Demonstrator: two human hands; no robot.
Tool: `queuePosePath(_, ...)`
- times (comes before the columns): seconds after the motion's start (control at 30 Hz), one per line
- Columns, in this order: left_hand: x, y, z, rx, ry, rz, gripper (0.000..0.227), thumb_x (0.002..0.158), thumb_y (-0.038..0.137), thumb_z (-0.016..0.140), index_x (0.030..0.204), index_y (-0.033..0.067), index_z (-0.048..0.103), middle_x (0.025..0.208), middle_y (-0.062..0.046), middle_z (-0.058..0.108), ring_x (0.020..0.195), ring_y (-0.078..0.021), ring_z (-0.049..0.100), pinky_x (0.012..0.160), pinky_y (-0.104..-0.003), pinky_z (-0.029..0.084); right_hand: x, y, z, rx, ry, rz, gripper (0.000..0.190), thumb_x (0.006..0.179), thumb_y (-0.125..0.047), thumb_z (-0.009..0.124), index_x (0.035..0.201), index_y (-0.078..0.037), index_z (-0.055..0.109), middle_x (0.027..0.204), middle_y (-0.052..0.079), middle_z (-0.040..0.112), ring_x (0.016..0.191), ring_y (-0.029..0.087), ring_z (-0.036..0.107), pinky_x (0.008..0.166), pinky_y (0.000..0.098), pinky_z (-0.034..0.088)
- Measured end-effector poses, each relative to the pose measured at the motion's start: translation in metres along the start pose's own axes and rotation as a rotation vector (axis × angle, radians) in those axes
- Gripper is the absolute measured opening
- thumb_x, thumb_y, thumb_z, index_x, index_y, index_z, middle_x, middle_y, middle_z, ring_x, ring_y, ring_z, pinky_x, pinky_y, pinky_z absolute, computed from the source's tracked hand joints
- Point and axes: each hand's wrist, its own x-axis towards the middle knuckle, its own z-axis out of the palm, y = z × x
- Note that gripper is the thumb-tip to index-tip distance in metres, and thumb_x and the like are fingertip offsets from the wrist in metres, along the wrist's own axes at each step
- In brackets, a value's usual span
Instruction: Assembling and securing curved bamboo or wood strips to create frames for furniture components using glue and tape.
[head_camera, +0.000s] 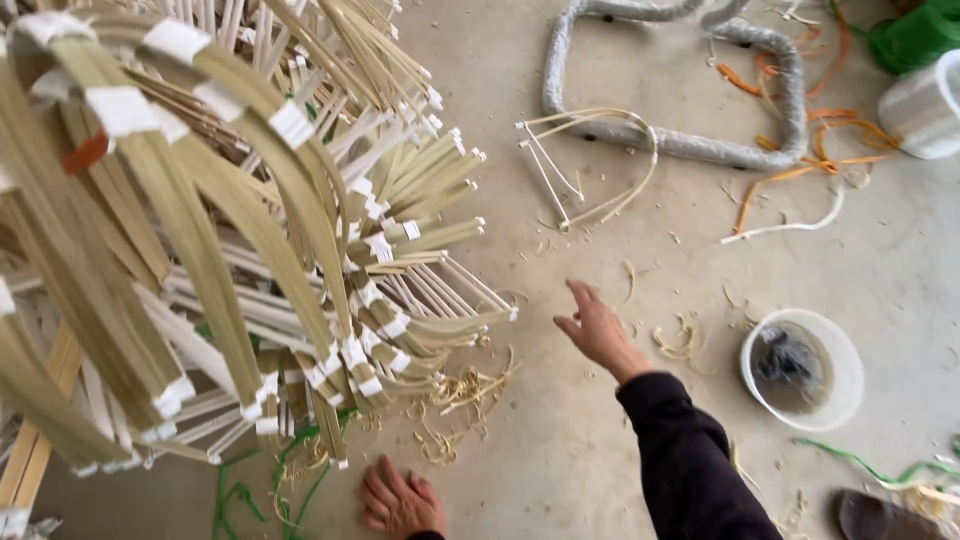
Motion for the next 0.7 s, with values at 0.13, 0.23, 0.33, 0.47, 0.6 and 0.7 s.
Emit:
queuePosePath(0.13, 0.006, 0.002, 0.001, -0.074, 0.064, 0.046, 0.058, 0.094, 0.035, 0.042, 0.144, 0.0057, 0.05, 0.145, -0.018, 0.05, 0.133, -0.039, 0.047, 0.1, -0.058, 0.035, 0.099, -0.001, -0.004, -0.255, 0.007, 0.053, 0.094, 0.086, -0.034, 0.076, 0.157, -0.006, 0.021, 0.165, 0.016, 0.027, 0.109, 0.039, 0.065, 0.091, 0.0486, 0.053)
queuePosePath(0.23, 0.005, -0.007, 0.011, -0.084, 0.112, 0.101, 0.058, 0.096, 0.035, 0.037, 0.14, 0.0011, 0.053, 0.139, -0.023, 0.053, 0.125, -0.0437, 0.051, 0.095, -0.059, 0.039, 0.135, 0.006, -0.001, -0.296, -0.023, 0.139, 0.099, 0.088, -0.034, 0.074, 0.159, -0.006, 0.012, 0.169, 0.016, 0.019, 0.114, 0.042, 0.063, 0.093, 0.0496, 0.052)
queuePosePath(0.33, -0.002, -0.03, 0.056, -0.174, 0.258, 0.185, 0.058, 0.098, 0.034, 0.035, 0.138, -0.0033, 0.055, 0.132, -0.028, 0.055, 0.117, -0.0479, 0.052, 0.096, -0.063, 0.043, 0.159, 0.016, 0.003, -0.292, -0.012, 0.162, 0.1, 0.089, -0.033, 0.073, 0.161, -0.007, 0.009, 0.167, 0.017, 0.021, 0.119, 0.042, 0.06, 0.094, 0.0498, 0.051)
queuePosePath(0.47, -0.013, -0.065, 0.099, -0.22, 0.269, 0.292, 0.064, 0.094, 0.04, 0.037, 0.134, -0.0059, 0.055, 0.126, -0.034, 0.054, 0.11, -0.0512, 0.052, 0.097, -0.065, 0.043, 0.146, 0.025, 0.018, -0.292, 0.095, 0.167, 0.087, 0.088, -0.026, 0.074, 0.157, -0.009, 0.023, 0.155, 0.017, 0.04, 0.119, 0.039, 0.06, 0.092, 0.049, 0.052)
queuePosePath(0.6, -0.007, -0.043, 0.072, -0.26, 0.287, 0.287, 0.065, 0.092, 0.039, 0.037, 0.134, -0.0065, 0.055, 0.126, -0.033, 0.053, 0.11, -0.0509, 0.051, 0.097, -0.065, 0.042, 0.1, 0.037, 0.033, -0.285, 0.247, 0.164, 0.067, 0.087, -0.019, 0.074, 0.145, -0.006, 0.043, 0.136, 0.018, 0.054, 0.109, 0.038, 0.064, 0.089, 0.0477, 0.053)
queuePosePath(0.7, 0.004, -0.018, 0.026, -0.262, 0.222, 0.269, 0.061, 0.097, 0.036, 0.035, 0.136, -0.0079, 0.053, 0.131, -0.033, 0.052, 0.115, -0.0525, 0.05, 0.102, -0.066, 0.041, 0.049, 0.021, 0.018, -0.152, 0.364, 0.154, 0.045, 0.088, -0.013, 0.073, 0.129, -0.004, 0.057, 0.118, 0.017, 0.061, 0.097, 0.033, 0.067, 0.084, 0.0454, 0.054)
